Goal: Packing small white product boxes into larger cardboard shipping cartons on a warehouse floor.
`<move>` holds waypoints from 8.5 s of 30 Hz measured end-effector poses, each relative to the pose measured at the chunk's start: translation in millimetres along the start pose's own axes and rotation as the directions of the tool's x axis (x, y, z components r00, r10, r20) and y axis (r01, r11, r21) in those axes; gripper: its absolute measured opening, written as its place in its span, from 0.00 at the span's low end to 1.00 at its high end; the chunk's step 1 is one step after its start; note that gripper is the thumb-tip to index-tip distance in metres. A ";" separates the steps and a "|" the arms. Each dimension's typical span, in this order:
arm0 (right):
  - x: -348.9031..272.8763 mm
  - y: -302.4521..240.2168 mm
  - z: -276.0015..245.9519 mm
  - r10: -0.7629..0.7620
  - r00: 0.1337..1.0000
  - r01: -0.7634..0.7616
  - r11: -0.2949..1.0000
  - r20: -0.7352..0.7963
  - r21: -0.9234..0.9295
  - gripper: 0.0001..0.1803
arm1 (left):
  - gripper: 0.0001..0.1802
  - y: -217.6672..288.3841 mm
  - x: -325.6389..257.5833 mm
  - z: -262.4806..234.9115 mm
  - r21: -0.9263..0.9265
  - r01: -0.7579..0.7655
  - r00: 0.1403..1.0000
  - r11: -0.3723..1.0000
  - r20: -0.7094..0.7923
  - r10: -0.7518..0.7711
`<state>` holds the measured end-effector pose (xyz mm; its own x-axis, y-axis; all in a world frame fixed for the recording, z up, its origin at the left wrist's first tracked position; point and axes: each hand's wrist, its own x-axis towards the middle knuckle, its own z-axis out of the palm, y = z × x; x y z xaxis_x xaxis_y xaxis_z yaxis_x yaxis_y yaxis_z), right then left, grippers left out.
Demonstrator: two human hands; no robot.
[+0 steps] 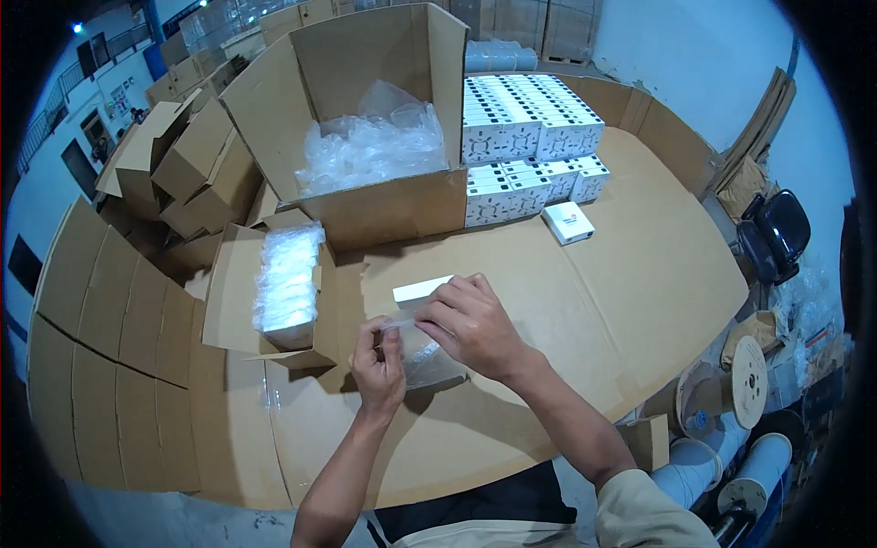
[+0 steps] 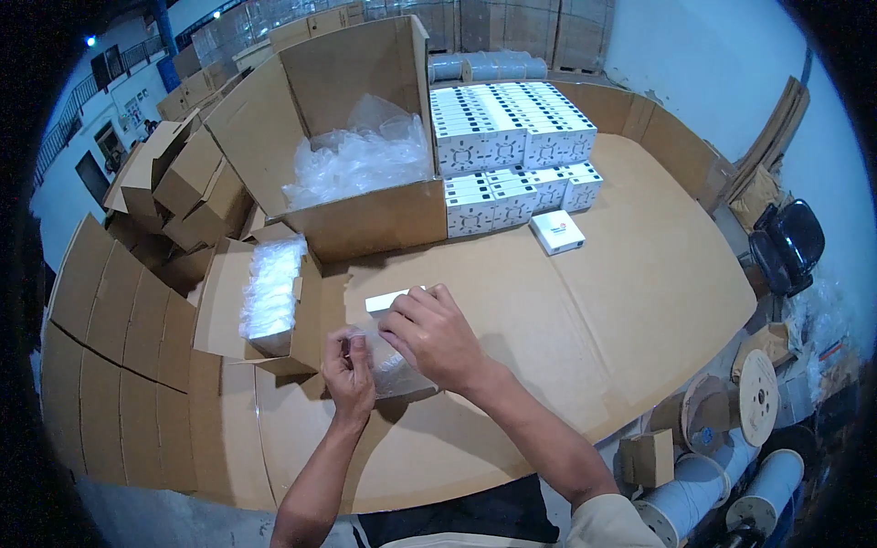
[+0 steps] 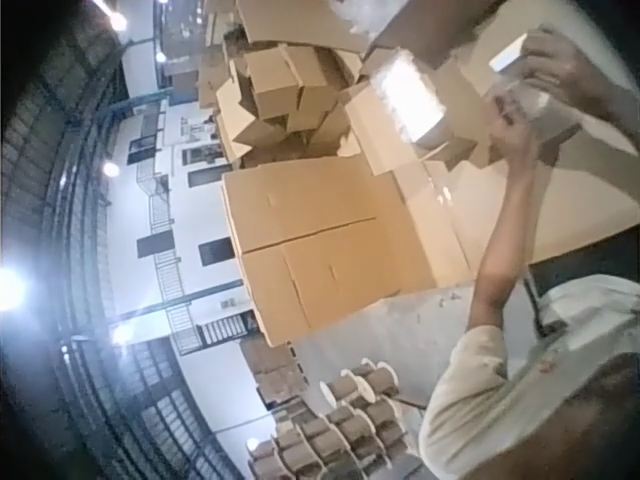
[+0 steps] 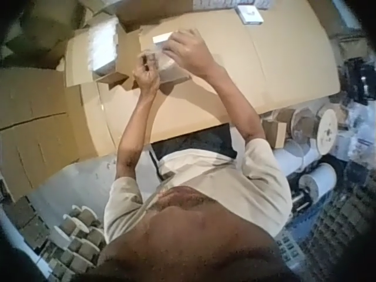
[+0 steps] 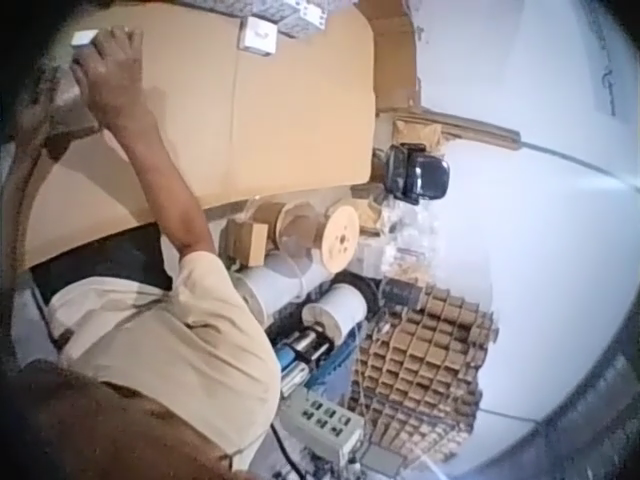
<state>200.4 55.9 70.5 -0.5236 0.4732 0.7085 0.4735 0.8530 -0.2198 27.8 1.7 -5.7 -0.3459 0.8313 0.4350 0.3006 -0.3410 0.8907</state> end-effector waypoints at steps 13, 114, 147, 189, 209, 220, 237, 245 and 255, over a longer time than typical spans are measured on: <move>17.0 -8.9 -18.1 0.060 0.886 -0.219 0.928 0.460 0.300 0.09 | 0.34 8.8 -7.6 -7.5 -0.134 0.194 0.959 0.972 0.235 -0.159; -23.4 75.3 23.6 0.727 0.669 -0.273 0.048 0.154 0.961 0.15 | 0.34 2.6 18.2 -10.1 -0.169 0.448 0.851 0.878 0.383 -0.360; -26.8 65.3 25.7 0.560 0.658 -0.554 -0.092 0.503 0.827 0.11 | 0.32 5.7 17.1 -7.2 -0.203 0.364 0.900 0.909 0.330 -0.286; -27.2 59.7 35.0 0.608 0.665 -0.345 -0.265 0.434 0.900 0.05 | 0.06 -17.7 38.8 8.9 -0.607 0.223 0.972 0.763 0.074 -0.225; -24.6 50.7 30.2 0.505 0.758 -0.528 0.101 0.414 0.843 0.32 | 0.31 -14.3 41.5 10.6 -0.468 0.161 0.978 0.869 0.196 -0.076; -19.5 48.3 27.7 0.508 0.767 -0.585 0.303 0.392 0.752 0.14 | 0.15 -10.8 43.0 0.1 -0.332 0.344 0.921 0.878 0.304 -0.245; -26.2 61.1 28.2 0.508 0.821 -0.531 0.510 0.262 0.677 0.06 | 0.08 -2.0 42.9 -6.6 -0.278 0.254 0.964 0.926 0.151 -0.219; -30.5 58.3 44.9 0.597 0.728 -0.566 0.247 0.336 0.787 0.08 | 0.16 -20.3 38.8 3.7 -0.377 0.363 0.929 0.852 0.083 -0.360; -19.5 52.3 11.8 0.339 0.889 -0.450 0.530 0.308 0.719 0.14 | 0.18 -11.9 39.8 2.2 -0.389 0.409 0.910 0.825 0.111 -0.399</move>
<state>227.0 93.9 37.3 -0.5232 0.7774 0.3492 -0.0224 0.3971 -0.9175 12.4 39.8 0.8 -0.3358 0.9416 0.0258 -0.2390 -0.1117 0.9646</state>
